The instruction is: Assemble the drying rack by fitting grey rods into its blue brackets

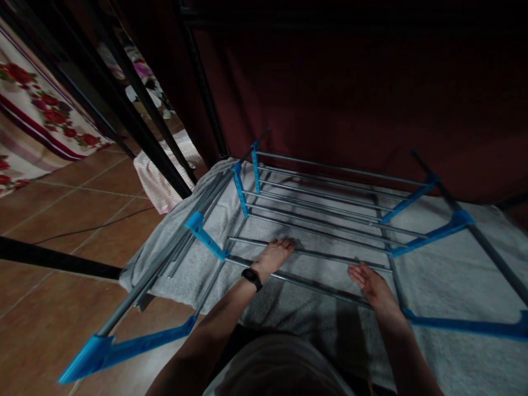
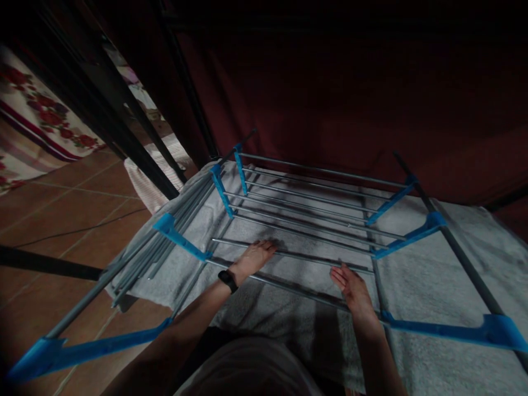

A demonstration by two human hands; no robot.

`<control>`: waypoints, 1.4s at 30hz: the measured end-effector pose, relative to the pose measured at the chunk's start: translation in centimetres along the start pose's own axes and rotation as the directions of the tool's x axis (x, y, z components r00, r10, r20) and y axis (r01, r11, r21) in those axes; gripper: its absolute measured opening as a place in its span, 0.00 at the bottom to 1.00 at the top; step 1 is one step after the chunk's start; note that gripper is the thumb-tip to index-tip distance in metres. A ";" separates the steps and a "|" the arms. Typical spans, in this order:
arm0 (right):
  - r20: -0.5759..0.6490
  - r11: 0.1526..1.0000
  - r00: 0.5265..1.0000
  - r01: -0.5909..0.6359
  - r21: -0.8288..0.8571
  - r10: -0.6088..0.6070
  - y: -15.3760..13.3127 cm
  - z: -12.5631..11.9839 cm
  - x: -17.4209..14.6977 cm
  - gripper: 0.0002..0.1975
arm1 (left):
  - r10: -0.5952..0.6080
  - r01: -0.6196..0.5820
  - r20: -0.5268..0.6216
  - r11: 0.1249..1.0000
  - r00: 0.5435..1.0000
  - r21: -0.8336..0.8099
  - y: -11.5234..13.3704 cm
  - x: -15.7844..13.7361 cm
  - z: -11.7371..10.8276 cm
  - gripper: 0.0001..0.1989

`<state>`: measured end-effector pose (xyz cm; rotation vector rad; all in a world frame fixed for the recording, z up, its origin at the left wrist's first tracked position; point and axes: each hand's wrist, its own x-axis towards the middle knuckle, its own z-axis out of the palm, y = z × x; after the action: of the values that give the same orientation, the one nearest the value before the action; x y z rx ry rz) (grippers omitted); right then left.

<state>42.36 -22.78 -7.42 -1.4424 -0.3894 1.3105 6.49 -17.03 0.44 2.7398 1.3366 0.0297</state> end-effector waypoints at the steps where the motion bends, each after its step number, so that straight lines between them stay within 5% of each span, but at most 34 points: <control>1: -0.001 1.000 1.000 -0.007 0.003 0.007 0.0 0.0 0.1 0.14 | 0.003 -0.003 -0.008 1.000 1.000 0.010 0.2 0.2 0.0 0.19; 8: 0.038 0.999 0.999 0.034 -0.007 -0.033 0.2 -0.2 0.3 0.12 | 0.005 -0.004 -0.021 0.998 1.000 0.067 0.9 0.6 0.2 0.25; 16: -0.040 0.987 0.997 -0.055 0.152 0.061 -0.5 0.6 -0.2 0.13 | 0.035 -0.034 -0.012 0.996 0.999 0.084 1.2 0.8 -0.3 0.24; 24: 0.008 0.979 0.997 -0.082 0.189 0.082 -0.9 1.8 -1.7 0.09 | 0.083 -0.083 -0.015 0.996 0.996 0.018 2.6 1.6 0.3 0.27; 33: 0.043 0.968 0.998 0.043 0.245 -0.055 -4.0 4.2 -4.7 0.14 | 0.085 -0.087 -0.061 0.996 0.994 -0.032 3.3 1.6 -1.3 0.33; 42: 0.012 0.938 0.981 0.184 0.293 -0.196 -8.2 4.8 -6.7 0.17 | 0.112 -0.105 -0.274 0.994 0.955 0.040 3.8 0.9 -4.6 0.28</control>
<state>39.34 -22.97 3.85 -1.1043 -0.3379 1.1866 9.76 -18.30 5.34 2.9113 1.2471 0.4217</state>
